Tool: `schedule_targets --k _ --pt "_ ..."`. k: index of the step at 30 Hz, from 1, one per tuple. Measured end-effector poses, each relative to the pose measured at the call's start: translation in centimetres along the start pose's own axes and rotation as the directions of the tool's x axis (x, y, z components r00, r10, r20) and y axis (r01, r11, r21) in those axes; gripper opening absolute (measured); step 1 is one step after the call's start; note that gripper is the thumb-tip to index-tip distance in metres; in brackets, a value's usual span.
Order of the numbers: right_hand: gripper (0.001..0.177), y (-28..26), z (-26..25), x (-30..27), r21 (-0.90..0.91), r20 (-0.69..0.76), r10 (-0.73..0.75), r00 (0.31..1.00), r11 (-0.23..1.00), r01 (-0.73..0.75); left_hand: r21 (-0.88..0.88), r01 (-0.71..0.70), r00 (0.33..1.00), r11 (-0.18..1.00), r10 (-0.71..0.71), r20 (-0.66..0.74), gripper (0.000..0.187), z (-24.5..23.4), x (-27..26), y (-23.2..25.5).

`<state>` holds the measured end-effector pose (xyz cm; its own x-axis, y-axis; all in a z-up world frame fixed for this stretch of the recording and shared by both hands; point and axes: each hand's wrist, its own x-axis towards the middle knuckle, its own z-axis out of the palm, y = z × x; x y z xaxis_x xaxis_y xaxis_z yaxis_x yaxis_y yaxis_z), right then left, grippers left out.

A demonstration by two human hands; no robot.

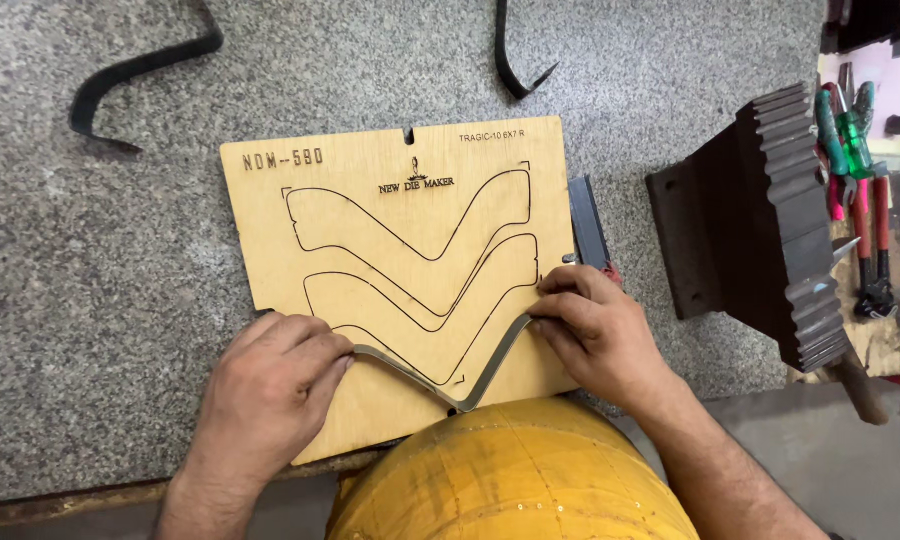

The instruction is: The person bends a flat metal strip into a zigzag shape using a wooden template, a manual bending machine, and a hammer. They repeatedly check the metal against the template and adjust the bends with the tools.

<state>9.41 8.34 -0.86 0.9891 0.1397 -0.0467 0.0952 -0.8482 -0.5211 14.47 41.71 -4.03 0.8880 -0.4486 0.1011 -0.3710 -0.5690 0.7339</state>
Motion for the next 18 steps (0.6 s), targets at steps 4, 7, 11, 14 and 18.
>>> schedule_targets --k 4,7,11,14,18 --pt "0.020 0.25 -0.07 -0.10 -0.002 0.000 -0.008 1.000 1.000 0.008 -0.015 0.026 0.999 1.000 -0.025 0.022 0.014 0.11 -0.14 -0.20" --pt "0.021 0.44 -0.05 -0.10 0.000 -0.006 -0.008 1.000 1.000 0.008 -0.024 0.030 1.000 0.999 -0.030 0.008 0.016 0.25 -0.07 -0.25" --pt "0.021 0.61 -0.02 -0.07 0.012 -0.003 -0.007 1.000 1.000 0.007 -0.038 0.042 0.999 0.998 -0.042 -0.004 0.018 0.38 0.00 -0.25" --pt "0.022 0.65 0.02 -0.01 0.015 -0.006 -0.026 1.000 1.000 0.026 -0.057 0.029 0.999 0.998 -0.030 -0.019 0.019 0.42 -0.15 -0.33" --pt "0.023 0.73 -0.13 0.14 -0.003 -0.015 -0.054 0.998 0.999 0.054 -0.056 0.046 0.999 0.997 -0.046 -0.004 0.019 0.55 -0.13 -0.60"
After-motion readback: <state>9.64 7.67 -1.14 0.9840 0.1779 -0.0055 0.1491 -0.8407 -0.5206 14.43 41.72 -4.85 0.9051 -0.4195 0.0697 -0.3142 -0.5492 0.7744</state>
